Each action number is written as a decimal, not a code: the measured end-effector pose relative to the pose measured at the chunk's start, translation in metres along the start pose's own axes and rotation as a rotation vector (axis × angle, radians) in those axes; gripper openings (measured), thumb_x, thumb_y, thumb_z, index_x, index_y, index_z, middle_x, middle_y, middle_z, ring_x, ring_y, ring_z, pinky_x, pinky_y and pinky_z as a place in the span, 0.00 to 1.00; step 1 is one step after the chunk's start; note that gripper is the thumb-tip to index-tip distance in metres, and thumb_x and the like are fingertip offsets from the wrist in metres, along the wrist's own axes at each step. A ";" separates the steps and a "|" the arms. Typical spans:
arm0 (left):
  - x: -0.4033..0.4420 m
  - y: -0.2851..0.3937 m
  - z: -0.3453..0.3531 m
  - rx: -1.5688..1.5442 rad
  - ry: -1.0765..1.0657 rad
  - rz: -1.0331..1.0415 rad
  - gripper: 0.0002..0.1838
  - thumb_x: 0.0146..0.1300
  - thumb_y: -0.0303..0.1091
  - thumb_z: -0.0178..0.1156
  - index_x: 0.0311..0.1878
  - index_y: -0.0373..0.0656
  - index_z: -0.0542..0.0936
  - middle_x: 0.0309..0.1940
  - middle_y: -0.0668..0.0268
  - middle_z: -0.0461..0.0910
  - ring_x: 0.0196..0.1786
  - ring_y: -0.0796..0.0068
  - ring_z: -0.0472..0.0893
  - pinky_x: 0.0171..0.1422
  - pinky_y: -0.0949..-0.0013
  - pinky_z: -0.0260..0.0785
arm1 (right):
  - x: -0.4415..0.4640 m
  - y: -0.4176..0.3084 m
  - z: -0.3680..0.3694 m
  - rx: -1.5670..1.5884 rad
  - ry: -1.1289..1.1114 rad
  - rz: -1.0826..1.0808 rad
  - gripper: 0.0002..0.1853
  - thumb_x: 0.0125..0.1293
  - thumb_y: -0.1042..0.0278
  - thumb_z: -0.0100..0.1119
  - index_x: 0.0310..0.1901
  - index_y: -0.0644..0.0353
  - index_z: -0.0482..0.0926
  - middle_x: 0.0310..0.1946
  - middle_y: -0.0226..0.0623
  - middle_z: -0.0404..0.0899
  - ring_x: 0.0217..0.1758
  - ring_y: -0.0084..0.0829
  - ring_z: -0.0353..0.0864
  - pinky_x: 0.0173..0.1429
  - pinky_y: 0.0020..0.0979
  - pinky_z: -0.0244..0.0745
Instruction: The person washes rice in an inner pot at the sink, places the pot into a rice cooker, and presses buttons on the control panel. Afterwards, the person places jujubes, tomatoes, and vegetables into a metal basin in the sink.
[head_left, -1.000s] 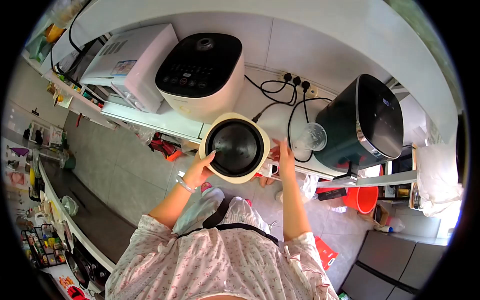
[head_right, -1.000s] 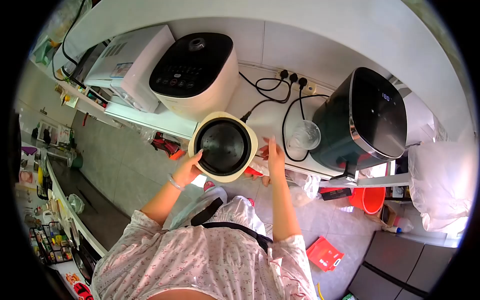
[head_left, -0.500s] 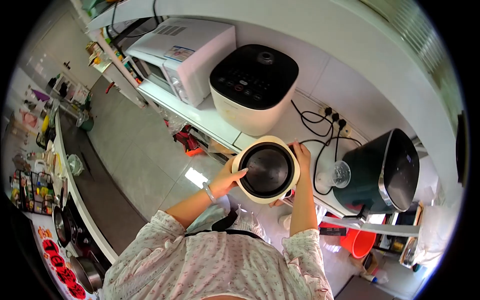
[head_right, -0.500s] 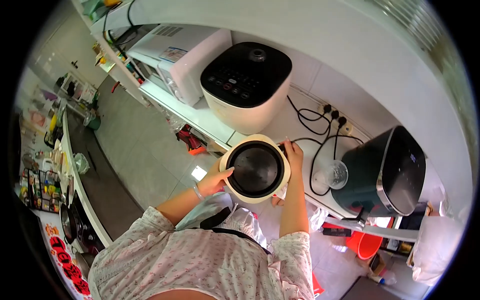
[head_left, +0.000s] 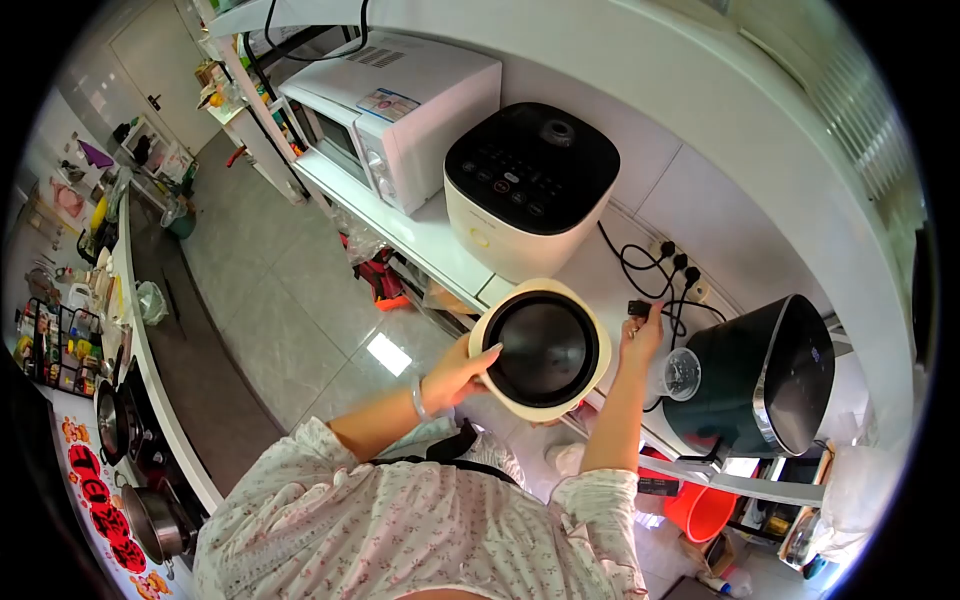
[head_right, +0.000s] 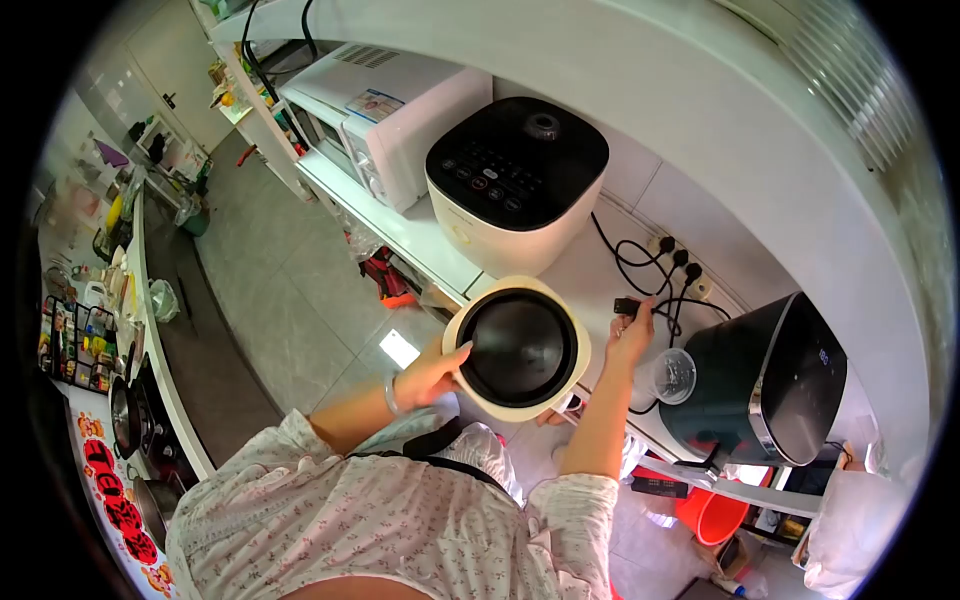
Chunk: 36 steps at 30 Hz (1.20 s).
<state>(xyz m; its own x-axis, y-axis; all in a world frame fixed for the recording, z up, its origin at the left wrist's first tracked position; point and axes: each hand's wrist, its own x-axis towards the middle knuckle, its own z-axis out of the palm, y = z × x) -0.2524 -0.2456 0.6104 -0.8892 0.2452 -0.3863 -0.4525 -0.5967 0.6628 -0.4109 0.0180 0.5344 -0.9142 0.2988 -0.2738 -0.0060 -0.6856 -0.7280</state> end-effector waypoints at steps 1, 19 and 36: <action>-0.006 0.001 -0.002 0.007 -0.001 0.010 0.29 0.53 0.36 0.59 0.57 0.41 0.60 0.48 0.65 0.69 0.47 0.74 0.72 0.47 0.66 0.70 | -0.004 -0.007 0.007 -0.125 -0.107 -0.023 0.16 0.62 0.56 0.49 0.26 0.63 0.72 0.13 0.23 0.60 0.09 0.13 0.52 0.12 0.15 0.46; 0.032 0.311 -0.053 0.306 0.282 0.327 0.30 0.54 0.55 0.53 0.53 0.44 0.65 0.47 0.61 0.71 0.50 0.62 0.71 0.54 0.50 0.62 | -0.036 0.014 0.022 -0.345 -0.063 0.084 0.16 0.59 0.56 0.52 0.26 0.63 0.72 0.09 0.23 0.58 0.06 0.14 0.51 0.11 0.18 0.42; 0.185 0.462 -0.164 0.722 0.428 0.282 0.37 0.46 0.66 0.50 0.50 0.45 0.67 0.44 0.59 0.72 0.40 0.58 0.75 0.41 0.56 0.70 | -0.045 0.060 0.028 -0.229 0.164 0.002 0.14 0.58 0.58 0.54 0.25 0.58 0.65 0.12 0.28 0.63 0.13 0.18 0.62 0.15 0.18 0.52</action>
<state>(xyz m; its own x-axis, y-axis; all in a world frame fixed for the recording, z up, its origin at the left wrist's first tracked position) -0.6149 -0.6013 0.7403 -0.9379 -0.2316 -0.2581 -0.2811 0.0717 0.9570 -0.3814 -0.0551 0.5203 -0.8362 0.4139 -0.3599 0.1045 -0.5239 -0.8453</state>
